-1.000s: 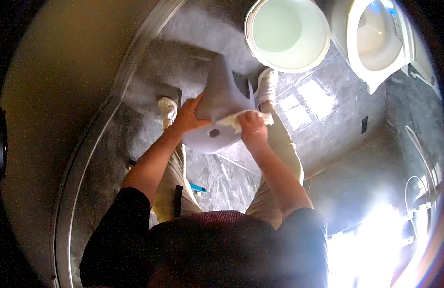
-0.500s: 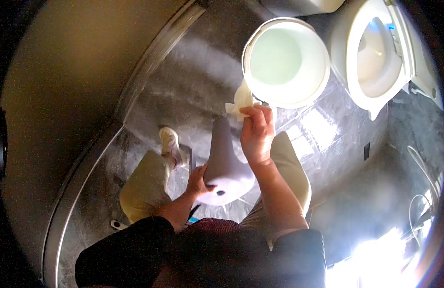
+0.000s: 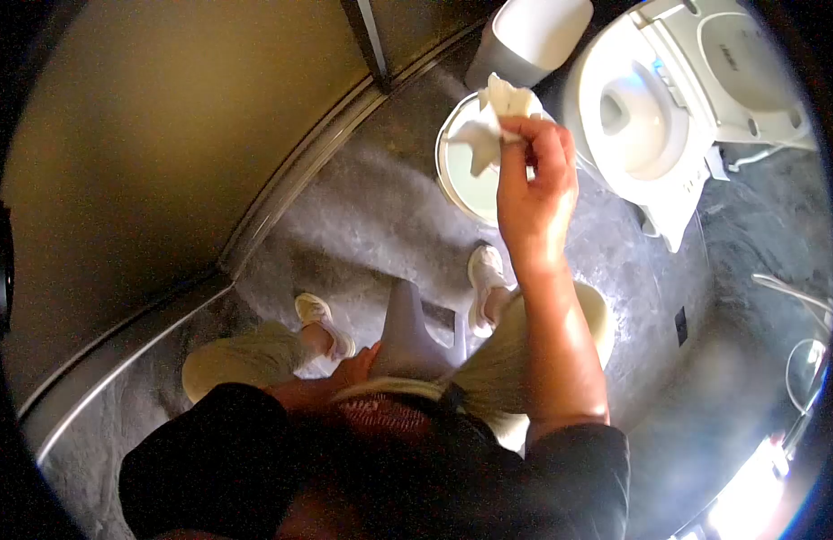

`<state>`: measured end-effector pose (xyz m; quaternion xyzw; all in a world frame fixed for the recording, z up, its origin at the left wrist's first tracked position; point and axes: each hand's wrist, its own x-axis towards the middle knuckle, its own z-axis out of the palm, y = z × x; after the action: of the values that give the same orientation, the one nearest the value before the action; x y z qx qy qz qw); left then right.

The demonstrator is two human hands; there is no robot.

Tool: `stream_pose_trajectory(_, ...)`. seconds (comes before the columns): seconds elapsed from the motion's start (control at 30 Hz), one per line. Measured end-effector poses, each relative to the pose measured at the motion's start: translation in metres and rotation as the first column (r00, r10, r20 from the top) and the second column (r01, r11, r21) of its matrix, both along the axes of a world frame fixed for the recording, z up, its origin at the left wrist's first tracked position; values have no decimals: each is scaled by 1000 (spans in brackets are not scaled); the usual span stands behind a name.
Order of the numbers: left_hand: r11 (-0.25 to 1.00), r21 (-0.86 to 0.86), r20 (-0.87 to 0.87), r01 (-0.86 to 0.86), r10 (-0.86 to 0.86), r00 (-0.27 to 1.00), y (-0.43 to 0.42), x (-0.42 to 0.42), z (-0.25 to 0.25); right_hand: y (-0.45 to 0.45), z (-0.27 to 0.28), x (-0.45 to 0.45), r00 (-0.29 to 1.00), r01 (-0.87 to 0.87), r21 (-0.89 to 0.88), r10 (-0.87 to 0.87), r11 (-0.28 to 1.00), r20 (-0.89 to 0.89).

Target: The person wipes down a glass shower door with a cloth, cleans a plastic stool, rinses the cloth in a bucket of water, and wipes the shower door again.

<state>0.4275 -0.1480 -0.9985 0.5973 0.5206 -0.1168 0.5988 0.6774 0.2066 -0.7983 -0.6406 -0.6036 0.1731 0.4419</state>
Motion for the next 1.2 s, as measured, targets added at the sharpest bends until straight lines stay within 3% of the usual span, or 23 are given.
stream_pose_trajectory(0.03,999,39,73,0,-3,997,23,-2,19,1,5,0,1000,0,47,0,999,9)
stream_pose_trajectory(0.07,997,78,146,-1,-11,989,44,-4,37,5,8,0,992,23,62,-15,998,-126)
stream_pose_trajectory(0.13,991,99,91,87,-96,991,34,0,21,-10,19,1,952,46,61,-25,997,-305)
stream_pose_trajectory(0.17,977,123,30,176,-181,983,32,-3,16,-9,18,-2,842,-11,132,81,991,-534)
stream_pose_trajectory(0.23,933,224,-26,282,-283,959,53,-3,27,-12,23,-2,811,42,185,75,982,-581)
stream_pose_trajectory(0.3,786,127,-119,605,-593,796,84,1,50,-20,29,-5,734,96,196,63,976,-676)
stream_pose_trajectory(0.33,754,292,-159,588,-568,808,88,1,49,-21,26,-3,747,117,204,50,972,-663)
stream_pose_trajectory(0.37,741,319,-184,591,-563,806,91,1,35,-22,22,-1,758,130,212,40,969,-651)
stream_pose_trajectory(0.43,786,587,-118,196,-156,981,100,-3,15,-20,17,2,594,102,110,28,989,-804)
stream_pose_trajectory(0.47,765,612,-123,198,-155,980,106,0,17,-21,19,10,492,58,31,-2,998,-871)
stream_pose_trajectory(0.5,764,635,73,-116,90,993,116,10,28,-23,30,14,391,0,-46,-42,999,-920)
stream_pose_trajectory(0.53,693,585,273,-421,320,907,123,17,37,-28,37,21,391,-66,-79,-47,995,-919)
stream_pose_trajectory(0.57,687,590,286,-425,314,905,130,19,44,-30,44,28,400,-63,-67,-36,996,-916)
stream_pose_trajectory(0.63,618,219,564,-755,551,614,143,27,58,-38,51,42,489,-187,-60,40,981,-871)
stream_pose_trajectory(0.77,518,271,731,-811,438,524,212,52,127,-44,70,71,499,-275,-34,113,961,-859)
stream_pose_trajectory(0.83,597,223,835,-771,290,467,253,81,159,-46,73,77,535,-299,-34,138,953,-833)
stream_pose_trajectory(0.9,682,283,771,-674,257,583,274,113,202,-49,60,79,585,-337,-85,138,938,-799)
stream_pose_trajectory(1.0,846,-49,802,-532,351,484,308,167,197,-57,33,78,514,-261,-131,23,956,-858)
stream_pose_trajectory(1.03,832,-46,698,-553,423,578,315,177,194,-55,19,83,527,-199,-143,-17,970,-850)
stream_pose_trajectory(1.07,767,134,672,-628,395,626,328,186,164,-50,-2,93,634,-107,-157,-54,982,-772)
stream_pose_trajectory(1.13,601,357,589,-715,449,671,344,199,140,-36,-31,115,880,136,-205,-213,969,-424)
stream_pose_trajectory(1.17,543,424,579,-725,452,678,355,198,111,-35,-43,124,947,210,-199,-250,957,-202)
stream_pose_trajectory(1.2,521,471,546,-712,461,699,365,200,89,-29,-61,131,948,230,-200,-265,953,-175)
